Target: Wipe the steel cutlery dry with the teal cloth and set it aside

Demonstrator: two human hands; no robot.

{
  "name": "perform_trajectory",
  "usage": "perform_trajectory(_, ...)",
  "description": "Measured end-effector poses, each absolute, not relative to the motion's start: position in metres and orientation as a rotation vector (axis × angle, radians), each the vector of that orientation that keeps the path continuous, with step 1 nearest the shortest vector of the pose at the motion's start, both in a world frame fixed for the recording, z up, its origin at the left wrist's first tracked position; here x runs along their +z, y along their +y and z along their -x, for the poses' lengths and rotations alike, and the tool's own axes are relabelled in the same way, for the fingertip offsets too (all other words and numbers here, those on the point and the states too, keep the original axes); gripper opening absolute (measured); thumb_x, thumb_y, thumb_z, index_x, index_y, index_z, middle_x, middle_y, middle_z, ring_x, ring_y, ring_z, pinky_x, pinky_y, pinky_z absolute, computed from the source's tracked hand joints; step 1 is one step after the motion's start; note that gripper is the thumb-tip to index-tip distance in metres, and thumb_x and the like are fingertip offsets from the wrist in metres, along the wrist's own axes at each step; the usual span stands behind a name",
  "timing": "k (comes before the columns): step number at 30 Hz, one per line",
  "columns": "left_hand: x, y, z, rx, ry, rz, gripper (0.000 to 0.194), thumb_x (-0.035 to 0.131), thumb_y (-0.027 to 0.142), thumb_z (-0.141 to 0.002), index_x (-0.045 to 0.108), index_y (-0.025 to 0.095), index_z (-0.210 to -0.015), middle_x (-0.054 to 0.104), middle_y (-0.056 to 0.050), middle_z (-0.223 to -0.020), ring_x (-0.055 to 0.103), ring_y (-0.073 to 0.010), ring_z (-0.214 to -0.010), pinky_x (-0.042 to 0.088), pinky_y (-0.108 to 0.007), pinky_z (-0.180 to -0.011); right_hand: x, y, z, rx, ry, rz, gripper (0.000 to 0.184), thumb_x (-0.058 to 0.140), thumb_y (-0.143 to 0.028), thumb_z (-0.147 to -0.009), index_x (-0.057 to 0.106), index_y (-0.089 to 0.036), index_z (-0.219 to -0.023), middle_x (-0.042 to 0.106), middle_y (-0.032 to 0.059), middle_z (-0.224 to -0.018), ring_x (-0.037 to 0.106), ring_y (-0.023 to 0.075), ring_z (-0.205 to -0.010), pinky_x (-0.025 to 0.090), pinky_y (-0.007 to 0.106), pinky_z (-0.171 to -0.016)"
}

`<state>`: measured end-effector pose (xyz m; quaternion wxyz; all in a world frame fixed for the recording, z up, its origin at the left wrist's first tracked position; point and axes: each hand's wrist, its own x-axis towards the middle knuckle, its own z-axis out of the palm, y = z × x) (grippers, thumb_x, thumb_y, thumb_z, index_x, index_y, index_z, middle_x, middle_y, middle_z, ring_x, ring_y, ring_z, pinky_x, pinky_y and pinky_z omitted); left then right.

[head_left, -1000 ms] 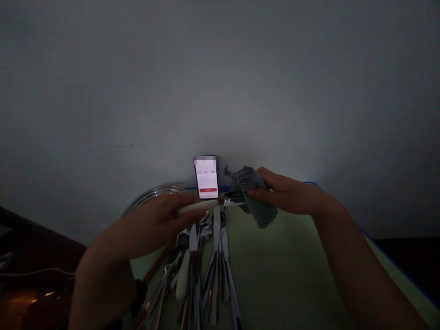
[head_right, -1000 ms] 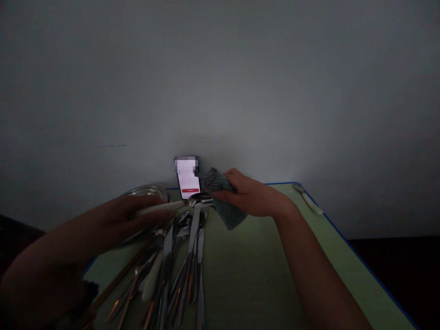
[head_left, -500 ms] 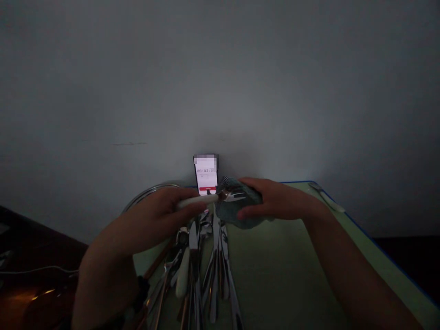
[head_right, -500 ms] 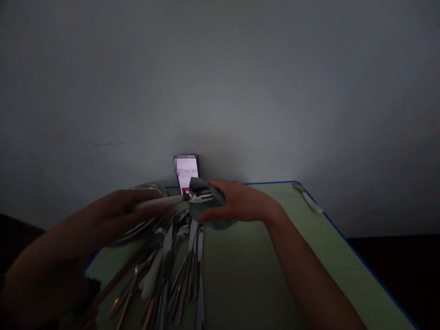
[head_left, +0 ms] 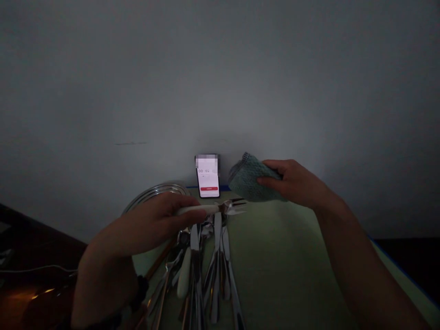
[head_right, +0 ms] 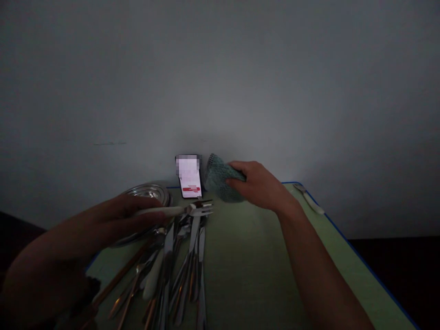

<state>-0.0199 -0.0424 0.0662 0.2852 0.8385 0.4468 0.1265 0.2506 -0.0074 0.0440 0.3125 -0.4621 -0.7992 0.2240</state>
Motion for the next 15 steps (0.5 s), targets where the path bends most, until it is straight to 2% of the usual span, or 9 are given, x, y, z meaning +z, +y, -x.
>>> perform_trajectory(3, 0.064, -0.037, 0.021, 0.355, 1.170, -2.205, 0.034, 0.042, 0.043, -0.089, 0.065, 0.018, -0.086, 0.060, 0.002, -0.072, 0.053, -0.0105, -0.063, 0.041, -0.019, -0.056, 0.050, -0.017, -0.244, 0.719, -2.289, 1.027, 0.030, 0.051, -0.034, -0.083, 0.063, -0.022, -0.107, 0.066, 0.0014, -0.093, 0.060, 0.0175, -0.083, 0.044, 0.027, -0.071)
perform_trajectory(6, 0.062, -0.033, 0.020, 0.356, 1.179, -2.179, 0.036, 0.039, 0.044, -0.090, 0.062, 0.016, -0.082, 0.058, 0.001, -0.072, 0.051, -0.0105, -0.062, 0.038, -0.020, -0.053, 0.053, -0.025, -0.237, 0.880, -2.483, 0.860, 0.031, 0.044, -0.039, -0.088, 0.066, -0.024, -0.104, 0.061, 0.0034, -0.115, 0.057, 0.0187, -0.098, 0.042, 0.030, -0.082)
perform_trajectory(8, 0.062, -0.033, 0.018, 0.335, 1.191, -2.201, 0.037, 0.039, 0.044, -0.090, 0.062, 0.016, -0.080, 0.058, 0.000, -0.072, 0.052, -0.0110, -0.063, 0.037, -0.020, -0.053, 0.052, -0.026, -0.232, 0.821, -2.452, 0.873, 0.034, 0.038, -0.038, -0.092, 0.066, -0.021, -0.099, 0.061, 0.0049, -0.113, 0.057, 0.0172, -0.096, 0.042, 0.030, -0.083)
perform_trajectory(11, 0.065, -0.037, 0.013, 0.327, 1.183, -2.266, 0.036, 0.039, 0.044, -0.090, 0.062, 0.017, -0.088, 0.058, 0.001, -0.071, 0.053, -0.0118, -0.064, 0.037, -0.021, -0.053, 0.047, -0.024, -0.227, 0.601, -2.360, 0.933, 0.025, 0.050, -0.033, -0.087, 0.059, -0.018, -0.104, 0.061, 0.0062, -0.105, 0.055, 0.0164, -0.094, 0.042, 0.028, -0.082)
perform_trajectory(13, 0.068, -0.040, 0.009, 0.330, 1.143, -2.325, 0.034, 0.039, 0.043, -0.090, 0.062, 0.018, -0.096, 0.060, 0.001, -0.072, 0.053, -0.0122, -0.064, 0.038, -0.021, -0.055, 0.043, -0.022, -0.224, 0.529, -2.359, 0.956, 0.030, 0.056, -0.031, -0.083, 0.054, -0.017, -0.109, 0.059, 0.0074, -0.109, 0.053, 0.0170, -0.098, 0.041, 0.028, -0.082)
perform_trajectory(15, 0.071, -0.042, 0.006, 0.341, 1.103, -2.387, 0.032, 0.039, 0.041, -0.091, 0.062, 0.019, -0.098, 0.062, 0.001, -0.074, 0.054, -0.0118, -0.065, 0.039, -0.021, -0.057, 0.041, -0.020, -0.223, 0.563, -2.418, 0.988, 0.030, 0.056, -0.035, -0.083, 0.055, -0.017, -0.107, 0.061, 0.0071, -0.104, 0.055, 0.0172, -0.091, 0.042, 0.028, -0.077)
